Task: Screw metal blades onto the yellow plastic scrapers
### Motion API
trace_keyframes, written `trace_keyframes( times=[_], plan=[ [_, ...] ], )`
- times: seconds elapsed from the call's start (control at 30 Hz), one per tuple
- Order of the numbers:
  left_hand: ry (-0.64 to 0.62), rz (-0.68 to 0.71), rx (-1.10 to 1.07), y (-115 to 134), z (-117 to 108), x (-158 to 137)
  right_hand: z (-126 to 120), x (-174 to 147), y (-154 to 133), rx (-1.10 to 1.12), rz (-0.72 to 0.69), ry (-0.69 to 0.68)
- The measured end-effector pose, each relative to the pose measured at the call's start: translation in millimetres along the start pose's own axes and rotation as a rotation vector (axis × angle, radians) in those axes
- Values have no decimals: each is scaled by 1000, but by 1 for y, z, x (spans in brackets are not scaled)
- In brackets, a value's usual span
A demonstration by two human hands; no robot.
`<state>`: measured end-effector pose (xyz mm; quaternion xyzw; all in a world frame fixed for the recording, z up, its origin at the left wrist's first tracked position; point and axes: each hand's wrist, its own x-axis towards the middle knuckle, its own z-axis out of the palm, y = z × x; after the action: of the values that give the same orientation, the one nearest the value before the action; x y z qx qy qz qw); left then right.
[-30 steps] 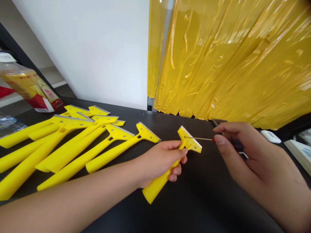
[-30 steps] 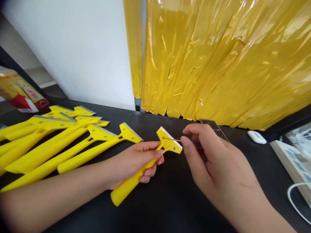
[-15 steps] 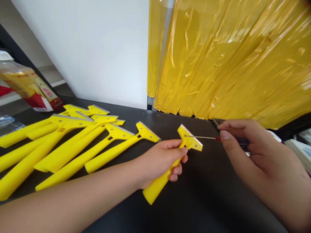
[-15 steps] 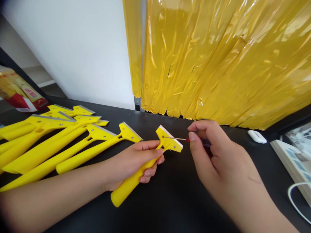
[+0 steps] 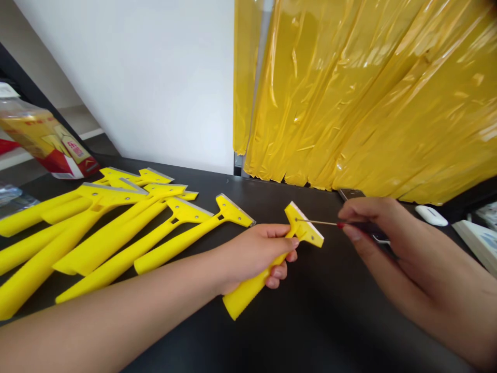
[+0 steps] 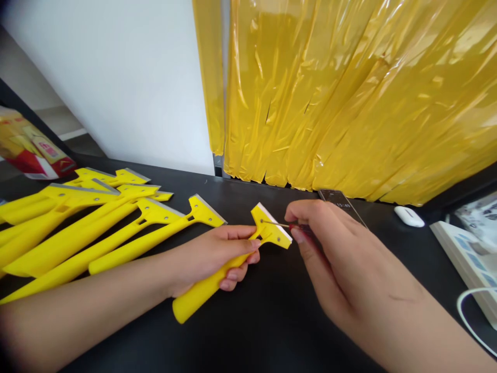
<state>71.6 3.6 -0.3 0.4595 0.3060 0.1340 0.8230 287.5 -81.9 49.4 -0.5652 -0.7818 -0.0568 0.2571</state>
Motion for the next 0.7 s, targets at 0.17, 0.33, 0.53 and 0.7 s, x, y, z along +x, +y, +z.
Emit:
trace_keyframes(
  times=[0.17, 0.33, 0.53, 0.7],
  plan=[
    [-35, -38, -7, 2, -2, 1, 3, 0, -1, 13, 136, 73],
    [-59, -79, -19, 4, -4, 1, 1, 3, -6, 17, 234, 103],
    [-153, -106, -80, 6, -3, -1, -1, 2, -5, 44, 260, 122],
    [-156, -114, -110, 5, -1, 1, 3, 1, -1, 84, 279, 121]
  ],
)
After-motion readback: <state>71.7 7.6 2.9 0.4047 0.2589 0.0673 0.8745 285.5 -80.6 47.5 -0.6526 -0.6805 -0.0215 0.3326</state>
